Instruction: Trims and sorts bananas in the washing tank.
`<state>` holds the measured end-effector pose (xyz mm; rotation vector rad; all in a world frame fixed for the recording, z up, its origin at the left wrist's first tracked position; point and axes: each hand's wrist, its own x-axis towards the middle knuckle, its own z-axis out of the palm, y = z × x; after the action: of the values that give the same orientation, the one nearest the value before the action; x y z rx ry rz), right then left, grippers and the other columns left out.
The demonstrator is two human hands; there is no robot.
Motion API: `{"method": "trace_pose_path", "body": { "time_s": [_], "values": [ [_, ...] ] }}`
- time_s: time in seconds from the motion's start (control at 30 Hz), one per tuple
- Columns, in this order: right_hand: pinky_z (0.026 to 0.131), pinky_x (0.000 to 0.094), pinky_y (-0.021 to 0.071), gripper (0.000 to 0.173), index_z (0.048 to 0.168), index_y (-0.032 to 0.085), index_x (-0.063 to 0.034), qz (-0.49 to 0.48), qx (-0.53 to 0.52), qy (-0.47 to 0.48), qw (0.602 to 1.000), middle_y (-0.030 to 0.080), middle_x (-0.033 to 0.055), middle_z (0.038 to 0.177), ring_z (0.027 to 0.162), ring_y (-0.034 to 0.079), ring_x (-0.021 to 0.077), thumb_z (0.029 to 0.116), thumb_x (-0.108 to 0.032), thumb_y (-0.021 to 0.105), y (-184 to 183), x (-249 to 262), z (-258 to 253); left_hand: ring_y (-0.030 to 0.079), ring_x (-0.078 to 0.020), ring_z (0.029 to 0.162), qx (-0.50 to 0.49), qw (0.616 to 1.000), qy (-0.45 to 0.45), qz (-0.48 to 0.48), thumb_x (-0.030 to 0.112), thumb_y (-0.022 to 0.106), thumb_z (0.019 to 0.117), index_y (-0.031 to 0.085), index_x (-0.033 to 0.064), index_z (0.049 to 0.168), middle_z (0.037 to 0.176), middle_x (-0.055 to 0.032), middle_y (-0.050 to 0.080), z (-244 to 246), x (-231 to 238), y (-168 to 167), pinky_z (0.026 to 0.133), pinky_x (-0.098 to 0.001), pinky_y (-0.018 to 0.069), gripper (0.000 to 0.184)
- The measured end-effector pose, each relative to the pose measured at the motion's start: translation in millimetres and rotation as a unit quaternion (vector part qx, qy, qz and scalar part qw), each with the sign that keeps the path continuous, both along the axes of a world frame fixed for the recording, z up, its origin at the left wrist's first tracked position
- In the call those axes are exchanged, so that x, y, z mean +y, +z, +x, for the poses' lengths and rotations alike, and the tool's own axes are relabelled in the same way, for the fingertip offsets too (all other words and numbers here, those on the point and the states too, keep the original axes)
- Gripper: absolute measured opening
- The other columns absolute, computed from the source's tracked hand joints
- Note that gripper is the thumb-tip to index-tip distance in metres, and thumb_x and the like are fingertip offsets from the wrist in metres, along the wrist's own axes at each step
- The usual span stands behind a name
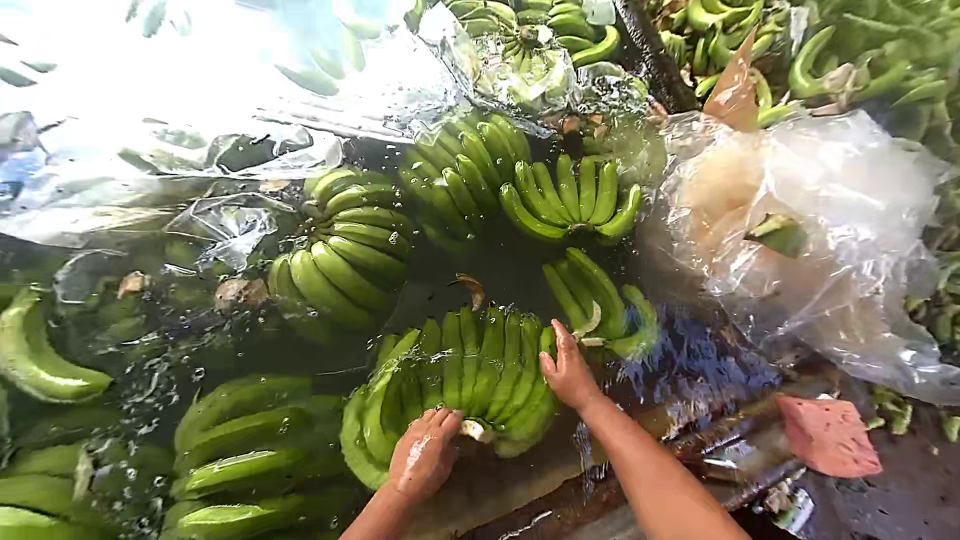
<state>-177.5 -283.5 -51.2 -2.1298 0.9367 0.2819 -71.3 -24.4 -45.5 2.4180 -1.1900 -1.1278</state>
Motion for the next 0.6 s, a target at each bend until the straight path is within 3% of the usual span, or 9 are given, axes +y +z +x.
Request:
{"method": "trace_pose_path", "body": {
  "time_s": [0.1,0.2,0.3,0.37,0.43,0.5,0.57,0.6],
  "values": [
    [0.114,0.0488,0.0422,0.060,0.153,0.035,0.0072,-0.035,0.084,-0.007,0.996,0.053,0.0282,0.146,0.135,0.055,0.0380,0.1080,-0.030,0.045,9,2,17,0.061,-0.0426,0.123,0.016,1.000,-0.002,-0.013,0.014,0.068,0.0946,0.067,0.0026,0.131,0.128,-0.0215,0.067,7,4,6,0.103,-0.0591,0.0473,0.038],
    [0.103,0.0535,0.0490,0.056,0.145,0.044,0.0040,-0.042,0.171,0.017,0.984,0.066,0.0259,0.125,0.120,0.065,0.0391,0.1102,-0.040,0.038,20,-8,27,0.065,-0.0396,0.120,-0.008,0.998,-0.001,-0.066,0.013,0.070,0.0927,0.069,0.0013,0.126,0.123,-0.0205,0.070,5,10,4,0.103,-0.0563,0.0501,0.035],
    [0.101,0.0549,0.0492,0.054,0.137,0.051,0.0001,-0.027,0.224,0.027,0.974,0.067,0.0238,0.123,0.121,0.064,0.0383,0.1120,-0.041,0.027,23,-21,40,0.065,-0.0382,0.120,-0.017,0.997,-0.001,-0.077,0.013,0.070,0.0928,0.069,0.0007,0.125,0.124,-0.0198,0.070,1,10,3,0.103,-0.0545,0.0506,0.035],
    [0.104,0.0554,0.0469,0.056,0.133,0.057,0.0029,0.014,0.191,-0.027,0.981,0.065,0.0261,0.126,0.124,0.062,0.0386,0.1133,-0.038,0.024,25,-34,40,0.065,-0.0391,0.120,-0.005,0.997,0.007,-0.076,0.013,0.070,0.0932,0.069,0.0005,0.126,0.124,-0.0204,0.070,1,8,3,0.102,-0.0556,0.0504,0.035],
    [0.099,0.0506,0.0514,0.053,0.128,0.060,0.0074,0.037,0.078,-0.103,0.991,0.067,0.0261,0.119,0.111,0.067,0.0352,0.1141,-0.032,0.027,33,-45,21,0.066,-0.0400,0.118,0.004,0.997,0.013,-0.078,0.012,0.071,0.0920,0.070,0.0011,0.124,0.122,-0.0206,0.070,0,7,0,0.100,-0.0569,0.0513,0.034],
    [0.089,0.0452,0.0580,0.043,0.125,0.061,0.0073,0.010,-0.019,-0.097,0.995,0.071,0.0216,0.109,0.095,0.072,0.0289,0.1121,-0.026,0.037,48,-55,-18,0.064,-0.0404,0.119,0.005,0.999,0.010,-0.053,0.013,0.072,0.0923,0.069,0.0021,0.125,0.122,-0.0204,0.070,-1,2,-1,0.101,-0.0574,0.0506,0.034],
    [0.088,0.0489,0.0578,0.038,0.122,0.062,0.0071,-0.025,0.035,-0.024,0.999,0.071,0.0219,0.104,0.093,0.072,0.0313,0.1087,-0.024,0.046,68,-66,-72,0.061,-0.0414,0.122,-0.012,1.000,-0.008,0.007,0.018,0.073,0.0915,0.067,0.0028,0.127,0.125,-0.0209,0.068,1,-4,2,0.105,-0.0586,0.0455,0.039],
    [0.093,0.0552,0.0543,0.039,0.122,0.063,0.0075,-0.027,0.113,0.027,0.993,0.070,0.0254,0.107,0.099,0.070,0.0373,0.1071,-0.027,0.051,76,-72,-102,0.058,-0.0424,0.127,-0.021,0.999,-0.021,0.042,0.019,0.075,0.0891,0.066,0.0019,0.128,0.128,-0.0221,0.066,2,-7,2,0.111,-0.0600,0.0399,0.043]
  ]
}}
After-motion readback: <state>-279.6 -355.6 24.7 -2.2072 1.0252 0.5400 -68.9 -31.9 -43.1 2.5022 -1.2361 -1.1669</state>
